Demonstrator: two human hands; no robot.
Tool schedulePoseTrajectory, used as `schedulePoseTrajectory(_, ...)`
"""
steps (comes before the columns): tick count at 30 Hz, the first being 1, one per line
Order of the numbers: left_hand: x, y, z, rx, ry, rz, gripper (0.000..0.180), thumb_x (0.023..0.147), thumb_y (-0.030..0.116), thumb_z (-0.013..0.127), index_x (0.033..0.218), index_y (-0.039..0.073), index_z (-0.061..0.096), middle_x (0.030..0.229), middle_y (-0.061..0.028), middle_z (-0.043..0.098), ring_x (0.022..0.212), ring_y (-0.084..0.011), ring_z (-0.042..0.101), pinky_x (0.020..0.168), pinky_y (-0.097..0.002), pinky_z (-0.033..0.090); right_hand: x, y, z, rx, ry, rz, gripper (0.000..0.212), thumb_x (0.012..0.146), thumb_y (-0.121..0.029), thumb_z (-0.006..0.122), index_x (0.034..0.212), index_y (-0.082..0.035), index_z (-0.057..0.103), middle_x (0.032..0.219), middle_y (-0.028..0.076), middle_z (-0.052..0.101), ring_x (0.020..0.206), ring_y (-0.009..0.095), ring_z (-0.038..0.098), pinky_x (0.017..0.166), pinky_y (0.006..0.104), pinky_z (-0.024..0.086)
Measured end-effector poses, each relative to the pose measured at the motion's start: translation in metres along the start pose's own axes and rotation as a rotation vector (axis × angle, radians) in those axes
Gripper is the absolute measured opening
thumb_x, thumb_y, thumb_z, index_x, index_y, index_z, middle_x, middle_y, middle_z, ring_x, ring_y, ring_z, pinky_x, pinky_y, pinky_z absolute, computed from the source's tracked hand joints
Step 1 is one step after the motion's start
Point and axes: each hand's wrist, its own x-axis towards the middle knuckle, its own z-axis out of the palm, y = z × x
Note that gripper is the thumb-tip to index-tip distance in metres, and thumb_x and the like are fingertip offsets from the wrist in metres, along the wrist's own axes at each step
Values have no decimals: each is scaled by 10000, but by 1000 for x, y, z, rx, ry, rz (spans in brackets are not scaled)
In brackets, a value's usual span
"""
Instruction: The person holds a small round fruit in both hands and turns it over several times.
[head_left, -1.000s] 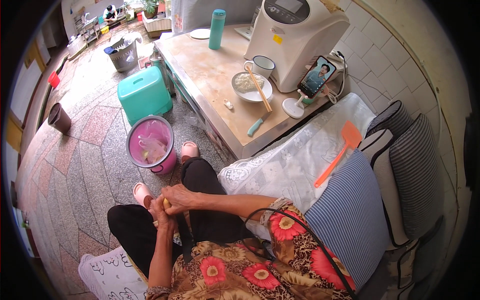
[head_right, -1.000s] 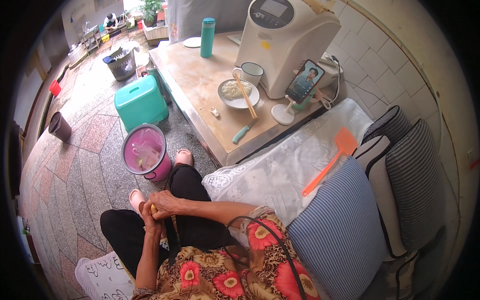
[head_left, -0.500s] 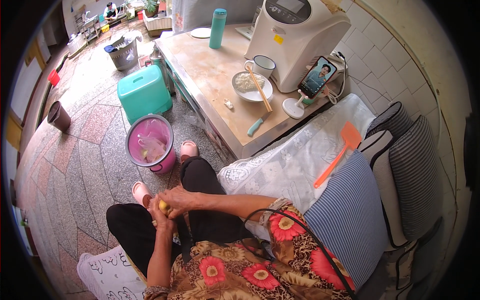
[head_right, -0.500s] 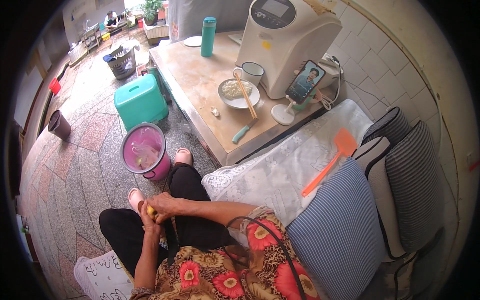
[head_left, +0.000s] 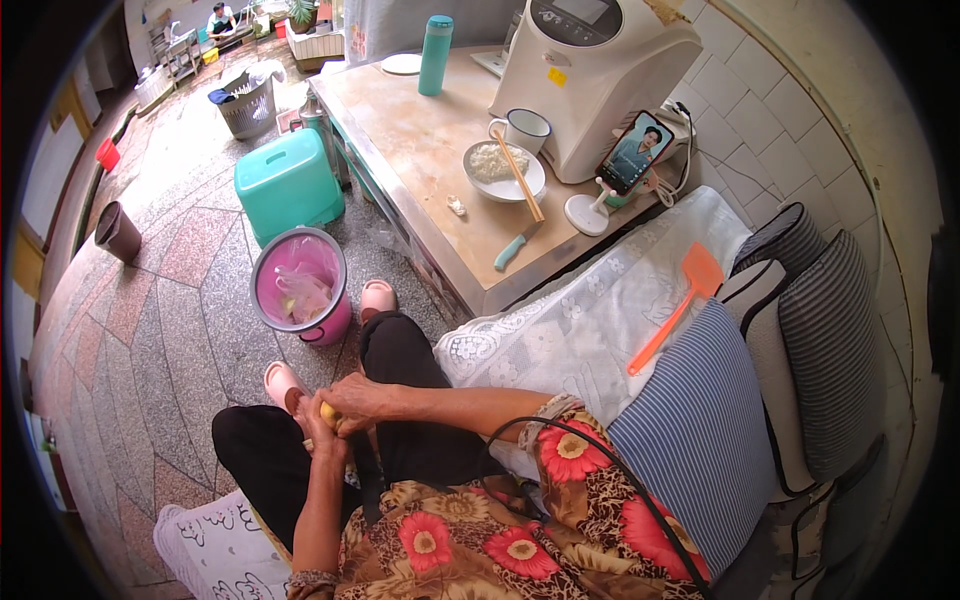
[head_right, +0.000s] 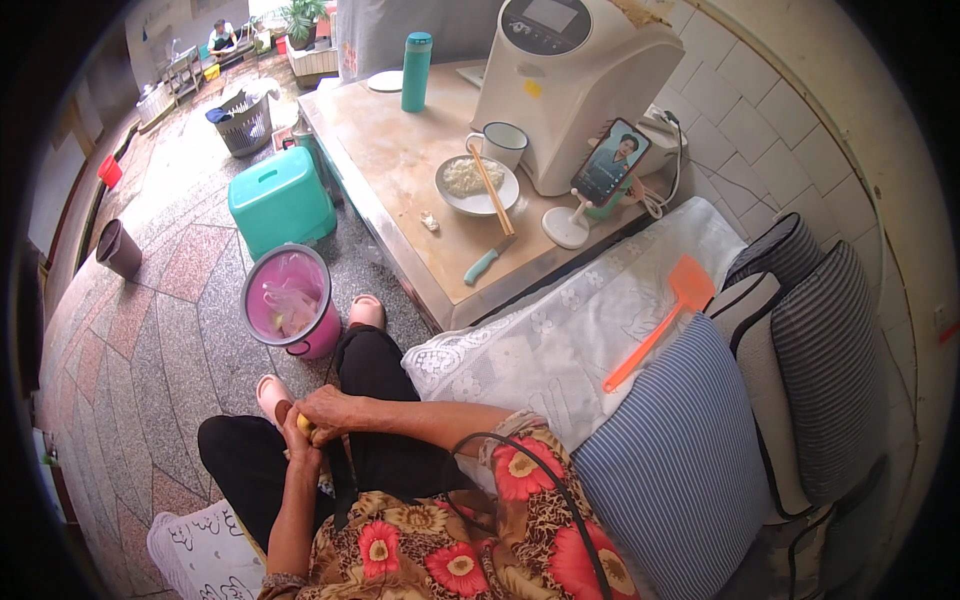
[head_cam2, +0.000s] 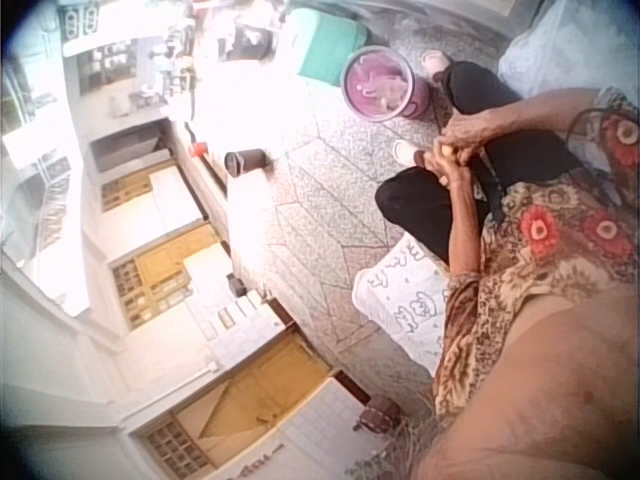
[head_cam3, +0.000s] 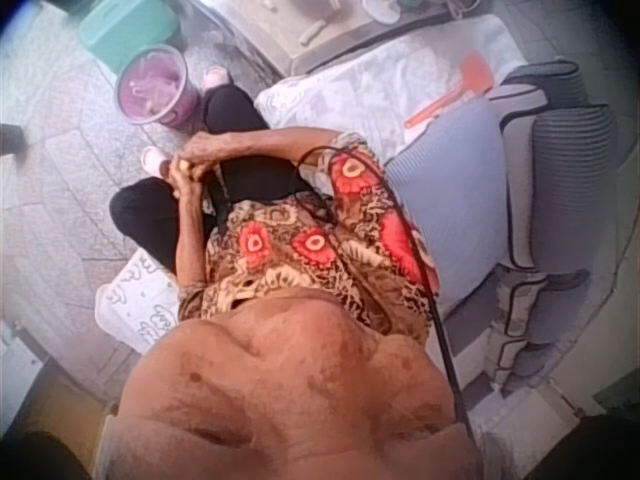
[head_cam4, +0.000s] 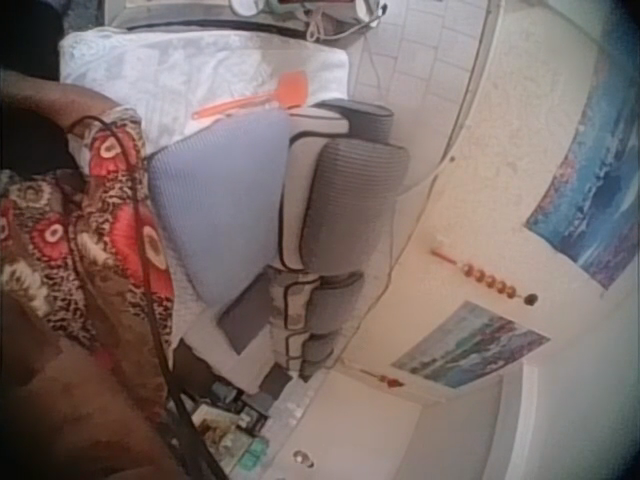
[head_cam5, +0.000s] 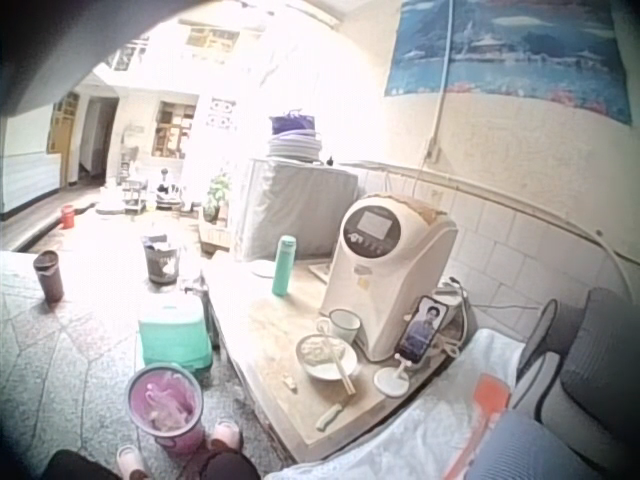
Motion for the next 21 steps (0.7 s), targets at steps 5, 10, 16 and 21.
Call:
schedulePoseTrajectory(5, -27, 12, 30, 8, -22, -104, 234, 779, 278, 511, 899, 76, 504, 808, -65, 567, 725, -213, 573, 633, -316, 484, -1, 2, 1, -20, -7, 11, 491, 532, -298, 671, 825, 42, 472, 699, 214, 565, 650, 369, 564, 582, 426, 446)
schedulePoseTrajectory(10, -30, 13, 32, 16, -16, -101, 259, 779, 296, 507, 894, 65, 522, 804, -69, 576, 715, -212, 577, 632, -313, 487, -1, 1, 2, 2, 2, 12, 483, 533, -293, 666, 825, 39, 472, 687, 209, 565, 649, 371, 562, 579, 429, 445)
schedulePoseTrajectory(16, -37, 15, 40, 19, 6, -97, 255, 776, 300, 505, 877, 67, 531, 793, -66, 579, 707, -214, 579, 628, -313, 488, 0, 5, 6, -17, -5, -3, 480, 536, -284, 661, 838, 34, 467, 690, 205, 567, 653, 371, 562, 581, 430, 444)
schedulePoseTrajectory(21, -30, 14, 27, 6, -57, -126, 282, 797, 277, 488, 946, 42, 536, 908, -97, 581, 844, -242, 568, 755, -352, 475, 0, 4, 7, -22, -12, -3, 494, 537, -283, 660, 867, 28, 464, 705, 203, 573, 667, 369, 567, 592, 425, 448)
